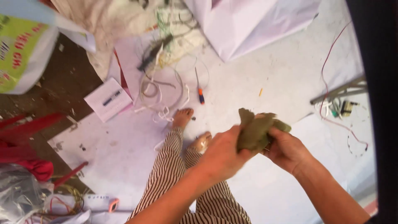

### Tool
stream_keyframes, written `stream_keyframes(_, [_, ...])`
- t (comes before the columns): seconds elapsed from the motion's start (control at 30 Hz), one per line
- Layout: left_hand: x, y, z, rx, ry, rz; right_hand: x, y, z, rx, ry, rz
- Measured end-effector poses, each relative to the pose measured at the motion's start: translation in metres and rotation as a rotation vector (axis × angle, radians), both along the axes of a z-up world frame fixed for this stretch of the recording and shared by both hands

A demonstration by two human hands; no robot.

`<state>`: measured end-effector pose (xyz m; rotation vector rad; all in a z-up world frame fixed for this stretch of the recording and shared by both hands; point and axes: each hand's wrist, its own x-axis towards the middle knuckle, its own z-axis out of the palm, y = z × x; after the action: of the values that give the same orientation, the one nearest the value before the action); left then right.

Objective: Wiping down a metal support frame and an electrical wire using a cleaning cloth.

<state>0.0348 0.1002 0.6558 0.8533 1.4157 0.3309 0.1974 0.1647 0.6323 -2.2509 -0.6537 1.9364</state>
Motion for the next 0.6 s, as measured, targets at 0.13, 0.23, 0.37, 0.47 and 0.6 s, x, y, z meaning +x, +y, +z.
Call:
stream_keyframes(0.13, [-0.035,-0.008,0.005,0.047,0.135,0.045,-0.001,0.015,-0.001,0.146,-0.055,0.096])
stream_keyframes(0.23, [-0.075,0.009,0.018,0.082,0.262,0.185,-0.002,0.018,-0.001,0.192,-0.171,0.467])
stream_keyframes(0.37, [-0.103,0.032,0.046,0.032,0.041,0.64,-0.021,0.02,0.081,0.199,-0.245,0.768])
stream_keyframes(0.47, [-0.106,0.053,0.073,0.011,-0.178,0.791,-0.019,0.014,0.12,0.207,-0.258,0.733])
stream_keyframes(0.6, [-0.079,0.081,0.098,-0.046,-0.155,0.616,-0.005,-0.002,0.153,0.149,-0.341,0.572])
